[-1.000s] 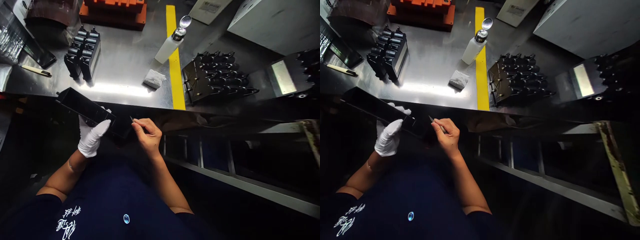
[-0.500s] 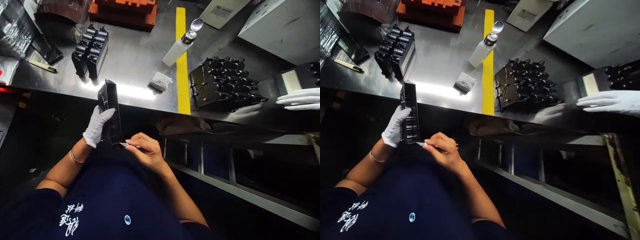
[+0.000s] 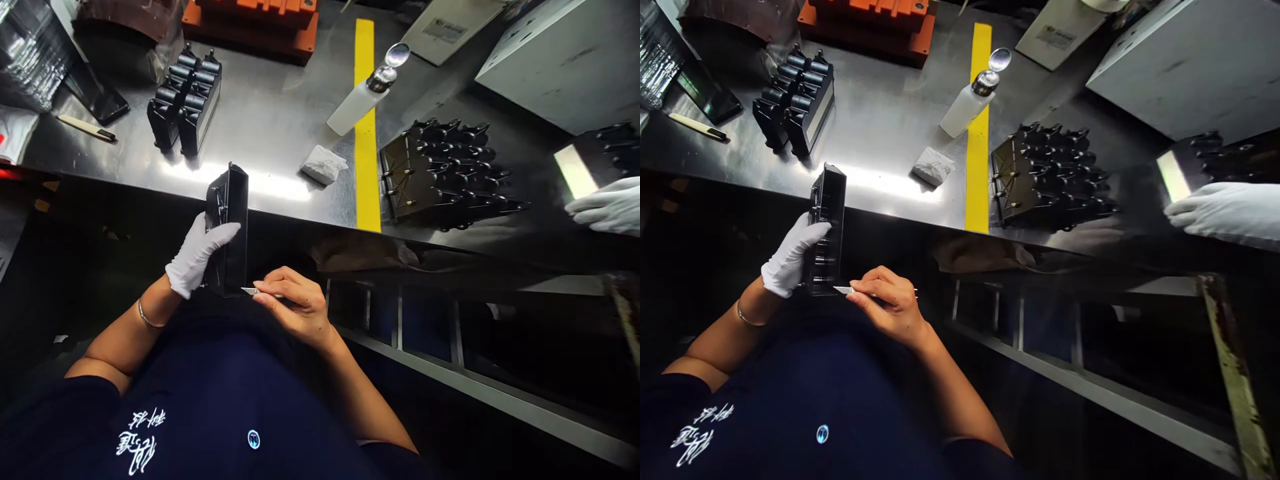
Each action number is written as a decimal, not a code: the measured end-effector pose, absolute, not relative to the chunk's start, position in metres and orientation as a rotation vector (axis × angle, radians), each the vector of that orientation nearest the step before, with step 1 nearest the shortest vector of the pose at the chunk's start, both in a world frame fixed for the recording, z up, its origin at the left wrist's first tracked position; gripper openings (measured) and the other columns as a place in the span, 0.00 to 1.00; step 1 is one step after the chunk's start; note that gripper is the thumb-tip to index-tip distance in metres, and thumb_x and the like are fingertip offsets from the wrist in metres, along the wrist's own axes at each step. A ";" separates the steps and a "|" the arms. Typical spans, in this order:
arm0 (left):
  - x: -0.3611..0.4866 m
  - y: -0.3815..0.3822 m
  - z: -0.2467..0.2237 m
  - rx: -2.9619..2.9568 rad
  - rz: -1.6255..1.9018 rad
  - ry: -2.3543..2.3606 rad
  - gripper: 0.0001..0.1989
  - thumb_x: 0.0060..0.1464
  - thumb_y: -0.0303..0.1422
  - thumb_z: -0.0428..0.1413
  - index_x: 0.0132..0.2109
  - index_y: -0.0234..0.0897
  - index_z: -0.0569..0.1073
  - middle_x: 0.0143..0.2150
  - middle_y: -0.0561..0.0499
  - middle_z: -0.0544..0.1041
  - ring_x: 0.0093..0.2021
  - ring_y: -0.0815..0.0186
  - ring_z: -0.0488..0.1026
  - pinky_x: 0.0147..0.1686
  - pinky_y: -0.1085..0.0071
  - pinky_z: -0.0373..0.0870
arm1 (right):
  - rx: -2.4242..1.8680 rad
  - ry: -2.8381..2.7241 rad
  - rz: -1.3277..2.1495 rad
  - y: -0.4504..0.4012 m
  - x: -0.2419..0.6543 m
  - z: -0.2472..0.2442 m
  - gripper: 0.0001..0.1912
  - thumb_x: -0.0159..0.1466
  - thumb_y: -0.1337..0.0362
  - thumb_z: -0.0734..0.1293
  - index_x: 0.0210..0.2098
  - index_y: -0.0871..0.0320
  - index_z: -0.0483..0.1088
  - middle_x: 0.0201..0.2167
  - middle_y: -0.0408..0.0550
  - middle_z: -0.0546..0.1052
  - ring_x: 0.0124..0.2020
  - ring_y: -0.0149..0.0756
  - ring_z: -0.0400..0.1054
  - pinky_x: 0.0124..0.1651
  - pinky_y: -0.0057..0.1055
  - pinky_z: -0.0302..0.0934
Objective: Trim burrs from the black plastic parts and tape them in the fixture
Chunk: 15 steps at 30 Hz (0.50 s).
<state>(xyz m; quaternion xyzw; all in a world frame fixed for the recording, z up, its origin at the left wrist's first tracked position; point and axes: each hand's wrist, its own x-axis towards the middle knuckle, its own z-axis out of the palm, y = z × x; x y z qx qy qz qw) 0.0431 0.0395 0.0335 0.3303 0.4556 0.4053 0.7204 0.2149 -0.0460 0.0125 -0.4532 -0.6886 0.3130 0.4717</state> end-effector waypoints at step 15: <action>0.045 0.033 0.044 0.919 0.735 0.877 0.14 0.45 0.39 0.64 0.33 0.35 0.71 0.28 0.53 0.68 0.28 0.69 0.66 0.27 0.73 0.65 | -1.194 -1.589 0.672 -0.012 0.226 0.011 0.03 0.57 0.67 0.71 0.31 0.54 0.78 0.24 0.44 0.75 0.25 0.30 0.68 0.27 0.29 0.64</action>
